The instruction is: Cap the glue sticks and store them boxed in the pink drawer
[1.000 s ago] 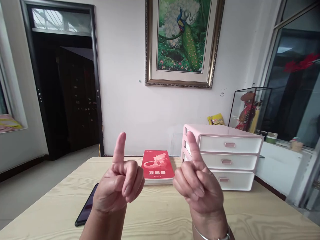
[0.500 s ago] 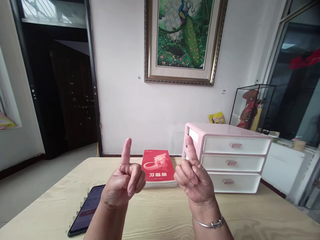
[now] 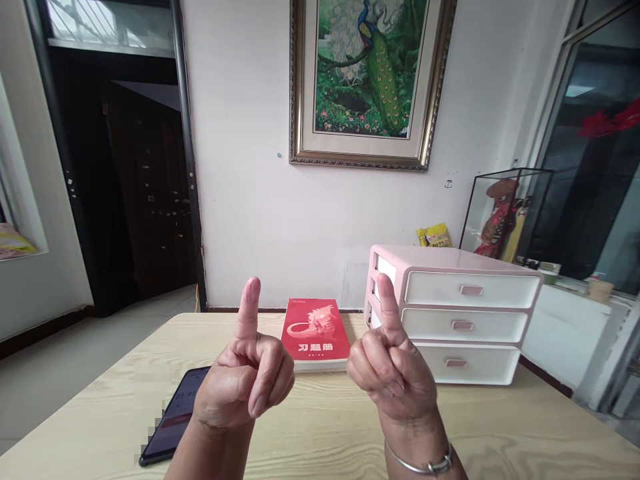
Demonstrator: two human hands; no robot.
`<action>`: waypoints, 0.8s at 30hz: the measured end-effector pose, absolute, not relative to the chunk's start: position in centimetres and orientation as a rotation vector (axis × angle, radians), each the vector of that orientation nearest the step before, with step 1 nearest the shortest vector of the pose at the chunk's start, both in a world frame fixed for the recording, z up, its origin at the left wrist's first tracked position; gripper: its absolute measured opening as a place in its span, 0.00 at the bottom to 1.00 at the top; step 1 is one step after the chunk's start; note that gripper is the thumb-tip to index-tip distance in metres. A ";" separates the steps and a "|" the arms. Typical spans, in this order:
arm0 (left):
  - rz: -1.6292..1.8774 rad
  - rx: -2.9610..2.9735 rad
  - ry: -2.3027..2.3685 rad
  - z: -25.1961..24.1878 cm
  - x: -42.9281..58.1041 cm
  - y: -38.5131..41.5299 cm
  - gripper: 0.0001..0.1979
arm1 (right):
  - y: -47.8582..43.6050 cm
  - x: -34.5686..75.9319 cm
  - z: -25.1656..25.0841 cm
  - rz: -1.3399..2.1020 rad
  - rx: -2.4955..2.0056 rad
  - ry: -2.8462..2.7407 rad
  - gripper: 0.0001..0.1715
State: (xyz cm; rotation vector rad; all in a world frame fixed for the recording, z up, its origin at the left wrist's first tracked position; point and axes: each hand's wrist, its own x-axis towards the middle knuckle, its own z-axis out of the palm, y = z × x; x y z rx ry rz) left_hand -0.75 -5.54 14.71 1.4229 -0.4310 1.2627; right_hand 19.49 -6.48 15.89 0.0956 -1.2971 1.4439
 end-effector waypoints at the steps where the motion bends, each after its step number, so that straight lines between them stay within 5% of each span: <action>1: 1.262 1.423 -0.427 14.7 -0.7 -5.6 0.50 | -6.5 19.5 15.9 1.444 0.095 -1.298 0.46; 24: 1.263 1.460 -0.486 15.3 -0.5 -6.4 0.47 | -6.9 19.4 15.9 1.421 0.092 -1.278 0.43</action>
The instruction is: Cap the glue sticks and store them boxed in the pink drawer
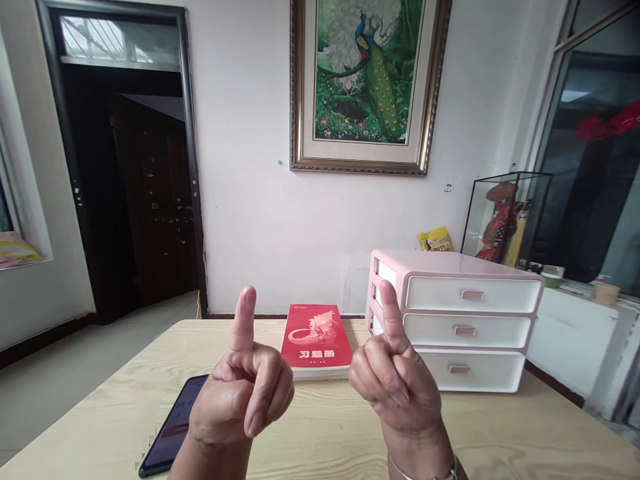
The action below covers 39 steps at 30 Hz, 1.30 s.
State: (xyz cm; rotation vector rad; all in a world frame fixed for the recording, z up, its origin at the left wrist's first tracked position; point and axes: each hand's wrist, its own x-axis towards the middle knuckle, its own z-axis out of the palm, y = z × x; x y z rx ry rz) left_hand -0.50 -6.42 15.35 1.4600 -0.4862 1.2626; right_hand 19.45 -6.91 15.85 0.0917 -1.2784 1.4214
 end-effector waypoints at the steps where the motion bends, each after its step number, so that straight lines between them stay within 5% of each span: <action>1: 1.264 1.460 -0.480 15.3 -0.5 -6.4 0.47 | -6.8 19.4 15.8 1.423 0.094 -1.276 0.43; 24: 1.228 1.518 -0.387 15.3 -1.2 -6.0 0.44 | -6.8 19.5 16.4 1.401 -0.057 -1.264 0.50; 39: 1.416 1.209 -0.039 15.0 -2.4 -4.6 0.41 | -5.5 19.8 16.7 1.432 -0.231 -1.201 0.41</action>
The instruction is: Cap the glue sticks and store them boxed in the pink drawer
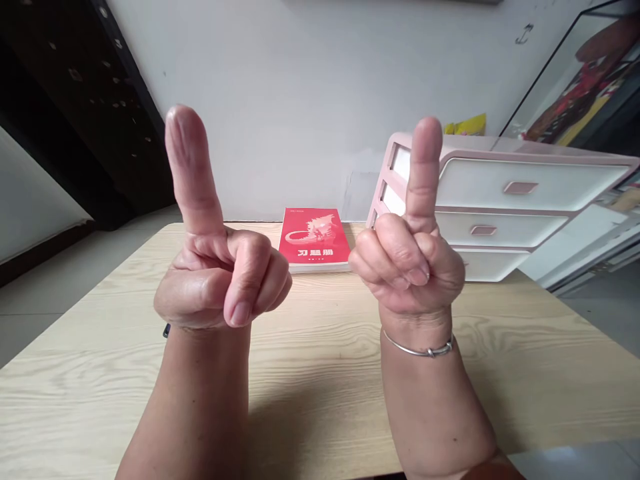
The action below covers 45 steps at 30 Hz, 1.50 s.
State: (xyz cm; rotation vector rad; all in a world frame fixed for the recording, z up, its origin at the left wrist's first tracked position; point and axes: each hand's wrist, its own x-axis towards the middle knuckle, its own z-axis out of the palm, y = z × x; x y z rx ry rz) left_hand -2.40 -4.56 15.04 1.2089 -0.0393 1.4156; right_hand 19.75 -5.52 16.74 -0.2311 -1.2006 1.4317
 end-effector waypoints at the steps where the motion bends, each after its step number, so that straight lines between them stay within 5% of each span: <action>1: 1.396 1.249 -0.066 15.2 -2.3 -4.6 0.43 | -5.6 19.7 16.8 1.427 -0.214 -1.220 0.42; 13: 1.232 1.608 -0.288 15.6 -1.5 -4.0 0.46 | -4.7 19.1 16.3 1.421 0.089 -1.368 0.51; 45: 1.189 1.385 -0.066 13.6 0.7 -3.8 0.53 | -4.5 18.8 15.5 1.472 -0.018 -1.301 0.44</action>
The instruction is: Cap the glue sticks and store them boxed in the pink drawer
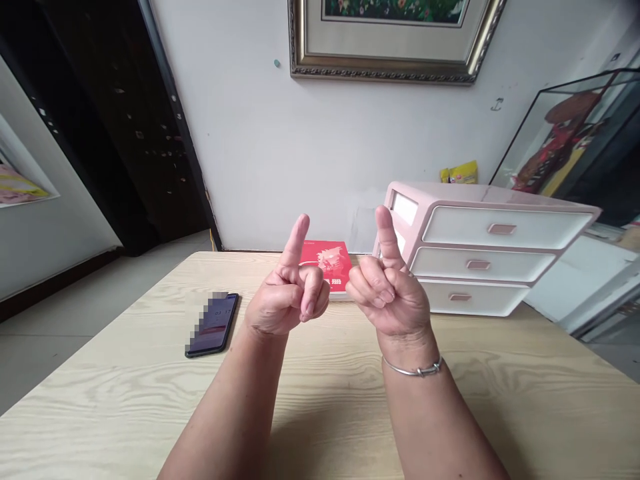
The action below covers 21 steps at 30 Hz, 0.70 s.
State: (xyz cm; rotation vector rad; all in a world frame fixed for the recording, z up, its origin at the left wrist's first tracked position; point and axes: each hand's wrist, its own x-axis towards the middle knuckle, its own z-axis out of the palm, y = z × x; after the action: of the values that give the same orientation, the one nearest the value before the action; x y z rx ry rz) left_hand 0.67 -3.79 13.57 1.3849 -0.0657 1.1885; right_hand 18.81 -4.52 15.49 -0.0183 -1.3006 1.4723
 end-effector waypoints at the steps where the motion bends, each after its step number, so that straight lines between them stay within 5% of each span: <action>1: 1.200 1.367 -0.038 13.4 0.7 -3.8 0.52 | -4.5 18.8 15.3 1.469 -0.044 -1.274 0.42; 5: 1.206 1.361 0.347 10.7 1.1 -3.3 0.46 | -4.0 19.1 12.3 1.447 -0.393 -1.112 0.37; 10: 0.922 1.607 1.380 4.1 1.6 -2.7 0.30 | -3.6 22.0 5.5 1.338 -1.054 -0.752 0.27; 15: 0.804 1.734 1.570 0.5 2.4 -4.2 0.15 | -4.1 27.3 2.0 1.160 -1.250 -0.526 0.16; 21: 0.768 1.939 1.573 -0.5 3.5 -5.4 0.15 | -2.9 32.9 1.8 0.951 -1.268 -0.374 0.10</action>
State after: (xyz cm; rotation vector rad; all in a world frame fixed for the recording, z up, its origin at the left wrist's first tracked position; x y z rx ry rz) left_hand 3.53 -5.43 -0.55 1.9391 1.5731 0.7683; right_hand 32.88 -2.94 1.84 -1.2683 -0.3738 0.9505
